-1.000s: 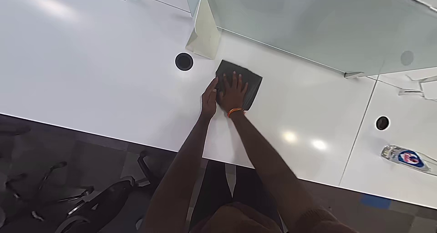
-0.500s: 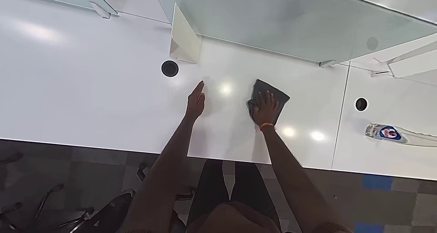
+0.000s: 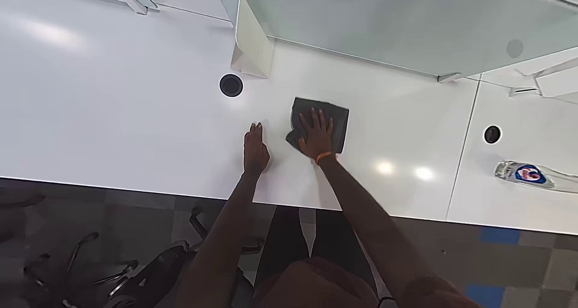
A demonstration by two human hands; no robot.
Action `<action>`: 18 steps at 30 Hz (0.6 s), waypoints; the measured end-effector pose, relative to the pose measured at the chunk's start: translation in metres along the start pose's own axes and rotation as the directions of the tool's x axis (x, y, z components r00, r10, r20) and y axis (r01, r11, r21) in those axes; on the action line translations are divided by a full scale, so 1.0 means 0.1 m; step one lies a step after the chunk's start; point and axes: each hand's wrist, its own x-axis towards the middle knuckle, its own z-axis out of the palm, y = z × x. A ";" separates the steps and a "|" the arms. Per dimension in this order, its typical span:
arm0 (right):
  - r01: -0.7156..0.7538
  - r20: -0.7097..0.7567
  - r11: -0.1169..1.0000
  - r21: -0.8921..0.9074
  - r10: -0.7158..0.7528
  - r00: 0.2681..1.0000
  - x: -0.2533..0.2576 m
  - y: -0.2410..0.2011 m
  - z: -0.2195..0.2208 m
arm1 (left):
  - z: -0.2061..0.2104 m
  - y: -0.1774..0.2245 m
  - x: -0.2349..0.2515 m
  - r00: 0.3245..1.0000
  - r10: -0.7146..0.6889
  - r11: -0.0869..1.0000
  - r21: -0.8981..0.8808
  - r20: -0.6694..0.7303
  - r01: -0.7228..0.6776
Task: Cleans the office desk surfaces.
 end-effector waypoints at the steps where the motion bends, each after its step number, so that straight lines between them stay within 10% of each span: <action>1: 0.004 -0.011 1.000 0.002 -0.004 1.000 0.21 -0.01 -0.04 | -0.01 -0.01 0.02 1.000 0.007 1.000 -0.005 0.002 -0.007; 8: -0.054 -0.073 0.998 0.034 0.057 0.996 0.41 -0.33 -0.03 | -0.08 -0.02 0.04 0.999 0.010 0.983 -0.181 -0.053 -0.019; 14: 0.200 0.228 0.955 0.221 -0.250 0.941 -1.17 -0.97 0.31 | -0.17 0.02 0.06 0.998 -0.067 0.963 -0.262 0.014 0.068; 18: 0.208 0.312 0.946 0.249 -0.282 0.907 -1.99 -0.61 0.39 | -0.09 0.23 0.06 0.997 -0.080 0.993 -0.091 0.006 0.080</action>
